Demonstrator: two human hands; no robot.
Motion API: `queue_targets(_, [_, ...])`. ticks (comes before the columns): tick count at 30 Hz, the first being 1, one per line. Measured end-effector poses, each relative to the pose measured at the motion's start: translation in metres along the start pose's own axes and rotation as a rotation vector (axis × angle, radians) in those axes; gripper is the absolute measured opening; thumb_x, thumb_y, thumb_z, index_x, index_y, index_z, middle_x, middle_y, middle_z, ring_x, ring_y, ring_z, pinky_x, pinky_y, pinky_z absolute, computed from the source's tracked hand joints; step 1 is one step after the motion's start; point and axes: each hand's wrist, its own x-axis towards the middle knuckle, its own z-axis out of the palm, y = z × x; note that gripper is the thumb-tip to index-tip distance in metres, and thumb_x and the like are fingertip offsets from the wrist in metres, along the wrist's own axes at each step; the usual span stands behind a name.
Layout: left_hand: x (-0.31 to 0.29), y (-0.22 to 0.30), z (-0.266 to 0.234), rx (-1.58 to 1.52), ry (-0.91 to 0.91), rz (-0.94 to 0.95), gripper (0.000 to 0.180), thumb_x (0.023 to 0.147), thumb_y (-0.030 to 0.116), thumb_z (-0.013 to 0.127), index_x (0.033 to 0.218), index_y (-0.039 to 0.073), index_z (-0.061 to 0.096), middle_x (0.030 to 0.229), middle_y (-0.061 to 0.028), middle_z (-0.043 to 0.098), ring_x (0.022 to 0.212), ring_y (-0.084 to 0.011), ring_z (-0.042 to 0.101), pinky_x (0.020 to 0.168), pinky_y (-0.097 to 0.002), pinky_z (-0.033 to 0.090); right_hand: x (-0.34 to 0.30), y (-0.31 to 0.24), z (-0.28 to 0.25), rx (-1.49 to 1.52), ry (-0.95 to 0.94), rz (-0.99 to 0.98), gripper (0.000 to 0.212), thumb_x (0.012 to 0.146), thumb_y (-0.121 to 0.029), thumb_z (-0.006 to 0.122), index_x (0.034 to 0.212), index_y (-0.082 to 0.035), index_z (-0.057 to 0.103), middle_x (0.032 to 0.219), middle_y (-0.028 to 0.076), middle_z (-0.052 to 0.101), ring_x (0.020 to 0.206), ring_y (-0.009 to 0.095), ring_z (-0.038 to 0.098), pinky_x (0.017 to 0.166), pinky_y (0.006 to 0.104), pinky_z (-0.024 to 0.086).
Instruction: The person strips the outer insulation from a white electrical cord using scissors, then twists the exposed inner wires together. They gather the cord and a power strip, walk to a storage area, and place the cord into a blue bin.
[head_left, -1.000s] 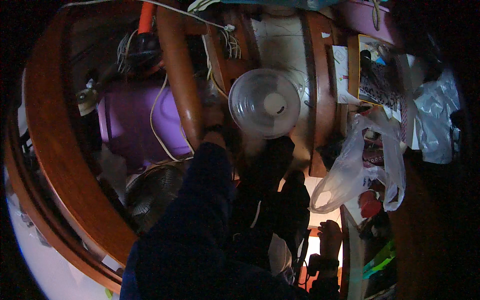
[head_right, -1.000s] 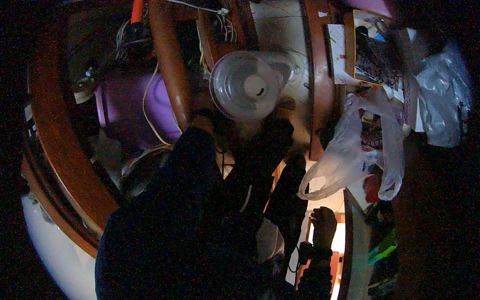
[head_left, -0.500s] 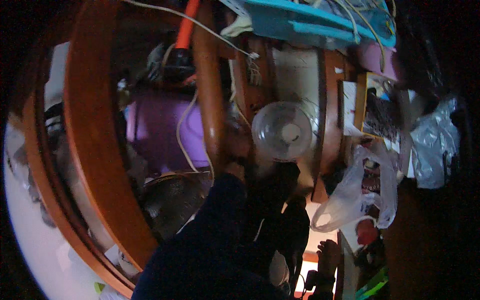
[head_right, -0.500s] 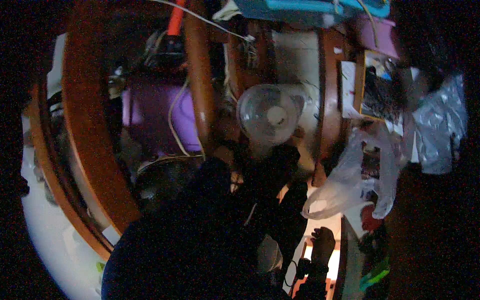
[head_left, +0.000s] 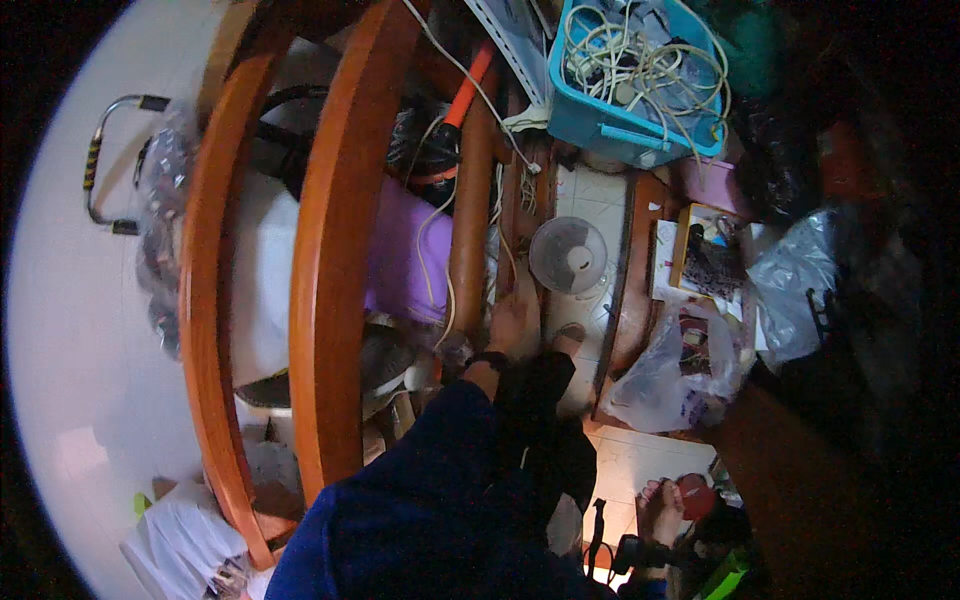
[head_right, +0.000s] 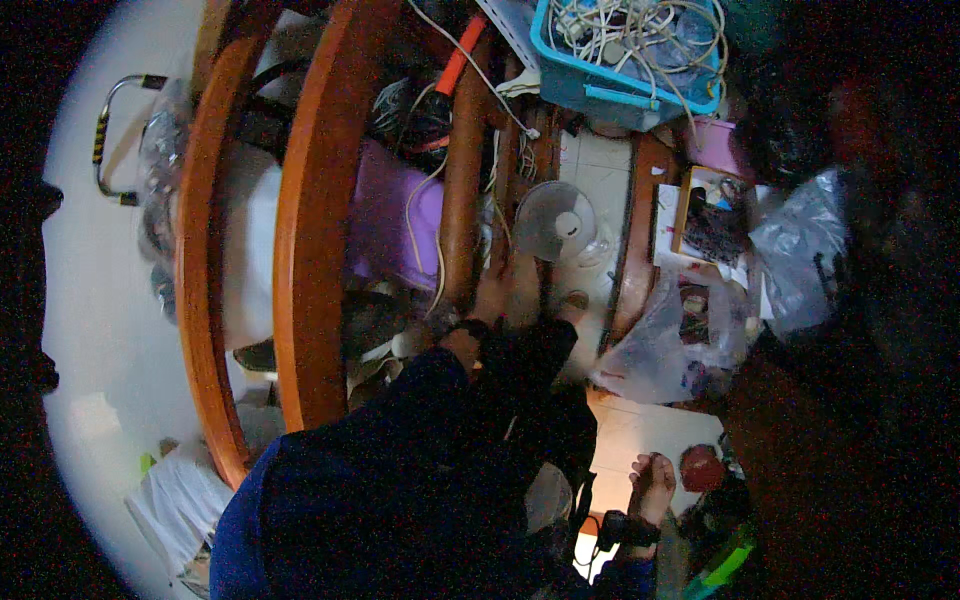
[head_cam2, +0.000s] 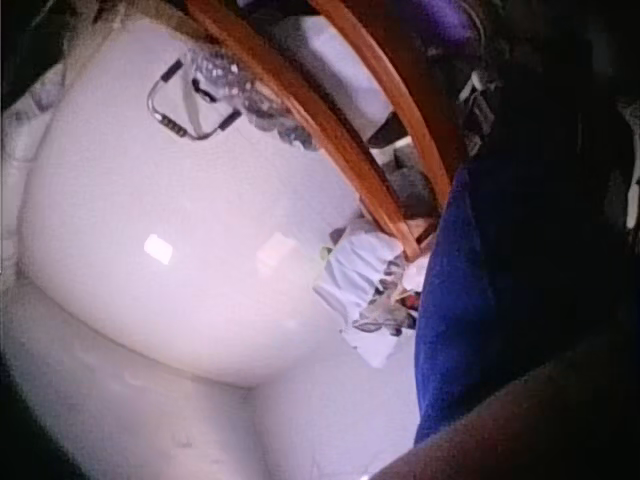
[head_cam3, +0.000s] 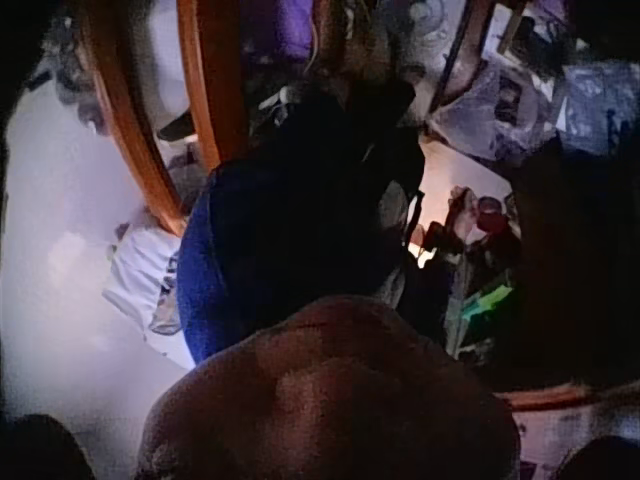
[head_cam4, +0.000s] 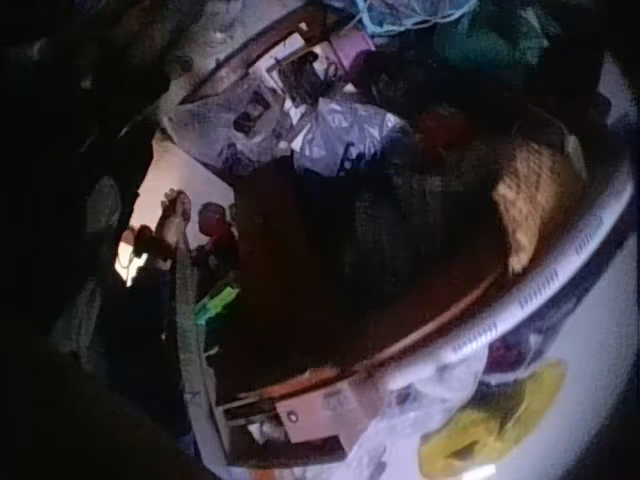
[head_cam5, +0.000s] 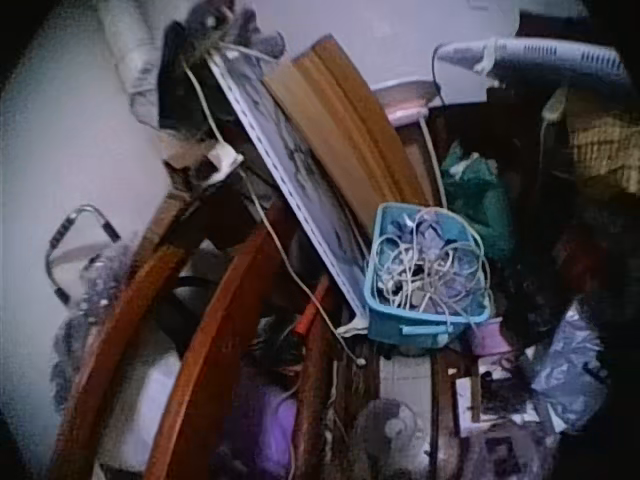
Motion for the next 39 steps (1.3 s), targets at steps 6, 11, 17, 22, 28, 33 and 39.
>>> queue_targets(6, [-0.045,-0.063,0.023,-0.018,-0.259,0.198,0.035,0.096,0.031,0.055,0.108,0.000,0.066,0.098,-0.0220,0.068,0.095,-0.0429,0.064,0.083,-0.0471,0.052,-0.064,-0.023,-0.016,0.052,-0.012,-0.086,0.014,0.098,-0.019,0.061,0.102,-0.007,0.057,0.086,0.007,0.059,0.073,0.017,0.054,0.057,0.0273,0.043])
queue_targets(11, [-0.073,-0.046,0.003,0.569,-0.174,0.927,0.028,0.093,0.026,0.054,0.092,0.002,0.068,0.093,-0.0199,0.067,0.091,-0.0418,0.063,0.079,-0.0488,0.050,-0.098,-0.019,-0.036,0.034,0.098,-0.120,0.014,0.097,-0.017,0.060,0.099,-0.005,0.055,0.082,0.006,0.056,0.070,0.017,0.051,0.057,0.0283,0.043])
queue_targets(17, [-0.088,0.058,-0.041,0.189,-0.381,0.496,0.028,0.096,0.027,0.051,0.099,0.004,0.067,0.101,-0.0155,0.066,0.088,-0.0347,0.062,0.078,-0.0480,0.049,-0.117,-0.004,-0.051,0.063,-0.007,-0.180,0.013,0.098,-0.017,0.058,0.100,-0.005,0.057,0.084,0.006,0.058,0.072,0.017,0.054,0.058,0.0274,0.044])
queue_targets(22, [-0.075,0.062,-0.037,0.246,-0.355,0.790,0.035,0.095,0.030,0.051,0.086,0.000,0.067,0.092,-0.0221,0.066,0.085,-0.0422,0.062,0.078,-0.0515,0.048,-0.122,0.006,-0.052,0.104,0.089,-0.131,0.014,0.098,-0.017,0.057,0.104,-0.005,0.059,0.088,0.006,0.063,0.073,0.016,0.059,0.061,0.0271,0.048])
queue_targets(28, [-0.080,0.066,-0.034,0.513,-0.643,0.837,0.027,0.093,0.024,0.050,0.101,0.005,0.067,0.107,-0.0218,0.065,0.100,-0.0403,0.061,0.084,-0.0498,0.050,-0.151,0.003,-0.041,0.093,0.361,-0.240,0.014,0.095,-0.016,0.062,0.103,-0.004,0.063,0.080,0.007,0.065,0.065,0.015,0.060,0.057,0.0265,0.050])
queue_targets(33, [-0.069,0.117,-0.015,0.642,-0.897,0.784,0.029,0.090,0.027,0.058,0.105,0.003,0.066,0.101,-0.0201,0.069,0.096,-0.0406,0.064,0.083,-0.0484,0.050,-0.189,-0.007,-0.011,0.016,0.484,-0.443,0.024,0.099,-0.024,0.060,0.079,-0.010,0.058,0.052,-0.004,0.045,0.040,0.008,0.037,0.039,0.0234,0.030])
queue_targets(39, [-0.038,0.178,0.027,0.638,-0.961,0.808,0.042,0.090,0.034,0.063,0.114,0.000,0.065,0.105,-0.0221,0.069,0.101,-0.0368,0.066,0.085,-0.0432,0.051,-0.237,0.014,0.003,0.224,0.755,-0.539,0.043,0.104,-0.037,0.046,0.068,-0.013,0.046,0.050,-0.003,0.038,0.041,0.009,0.031,0.040,0.0244,0.025])
